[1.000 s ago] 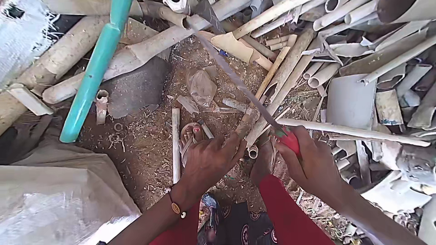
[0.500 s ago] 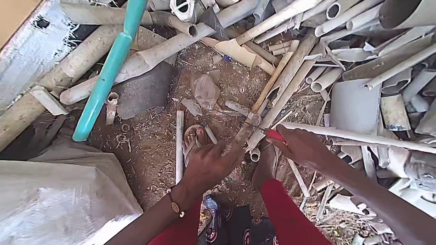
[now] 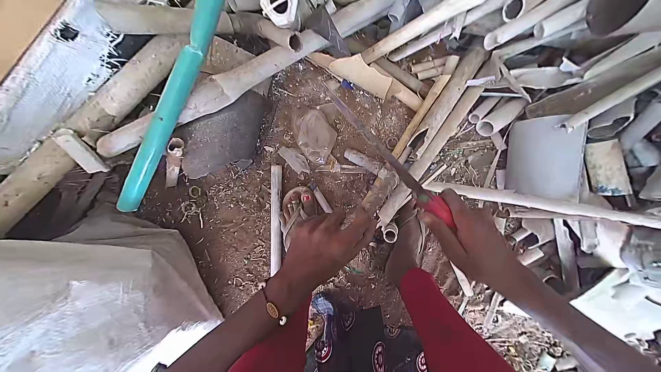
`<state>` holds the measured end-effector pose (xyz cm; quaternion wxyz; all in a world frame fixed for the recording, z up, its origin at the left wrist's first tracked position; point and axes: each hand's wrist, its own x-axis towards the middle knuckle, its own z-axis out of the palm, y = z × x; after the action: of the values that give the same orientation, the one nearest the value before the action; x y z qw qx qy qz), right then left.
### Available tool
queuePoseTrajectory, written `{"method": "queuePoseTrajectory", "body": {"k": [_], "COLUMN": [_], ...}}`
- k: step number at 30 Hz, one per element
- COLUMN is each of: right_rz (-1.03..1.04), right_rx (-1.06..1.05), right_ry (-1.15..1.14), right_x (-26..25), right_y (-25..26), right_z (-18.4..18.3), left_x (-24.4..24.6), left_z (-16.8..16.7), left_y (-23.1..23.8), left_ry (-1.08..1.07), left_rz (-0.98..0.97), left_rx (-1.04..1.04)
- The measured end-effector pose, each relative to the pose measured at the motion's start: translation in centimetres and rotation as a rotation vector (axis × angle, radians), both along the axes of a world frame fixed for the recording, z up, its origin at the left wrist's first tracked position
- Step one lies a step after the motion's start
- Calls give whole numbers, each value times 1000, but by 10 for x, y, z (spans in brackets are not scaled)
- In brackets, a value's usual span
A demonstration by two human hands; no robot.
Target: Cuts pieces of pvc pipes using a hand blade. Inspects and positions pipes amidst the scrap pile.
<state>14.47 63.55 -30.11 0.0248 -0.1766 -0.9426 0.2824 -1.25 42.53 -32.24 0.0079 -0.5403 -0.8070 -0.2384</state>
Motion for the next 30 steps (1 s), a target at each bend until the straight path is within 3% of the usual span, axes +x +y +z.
{"method": "queuePoseTrajectory", "body": {"k": [2,5,6,7,10,11,12,15,16,17,21,22,26,27,30], "right_rz": [13,0,16,36,-22,-24,-7,-18,-20,-14,-65,-50,-107,-99,-129], "right_rx": [45,-95,-64,-29,23,9,9,-148,-140,-102,12,37,-149,-133,-57], "right_ry": [10,-654,-731,-665,-6,85,56,-571,-656,-617,17,-1,-540,-495,-76], "right_x": [8,4,-6,-11,-4,-2,4,4,-4,-9,2,7,8,3,9], "right_y": [-9,14,26,26,3,-6,-11,8,22,26,-16,-21,15,17,-21], "right_z": [-17,-47,-42,-30,-9,-11,-21,-55,-54,-46,-25,-33,-68,-60,-42], "left_x": [2,3,2,2,-1,0,0,1,1,2,1,2,4,4,3], "left_z": [0,-4,-7,-7,-4,-3,-1,0,-2,-3,2,2,-1,-3,1], "left_y": [-1,-6,-6,-9,-5,-4,-4,-4,-3,-2,6,7,5,5,7], "left_ry": [6,36,34,26,13,9,8,28,32,36,22,20,43,40,-2], "left_rz": [-2,-43,-30,-19,-13,-7,-5,-8,-3,11,26,31,9,16,20], "left_rx": [1,1,14,10,9,4,-5,-25,-14,-11,-15,-12,-8,-11,-34]}}
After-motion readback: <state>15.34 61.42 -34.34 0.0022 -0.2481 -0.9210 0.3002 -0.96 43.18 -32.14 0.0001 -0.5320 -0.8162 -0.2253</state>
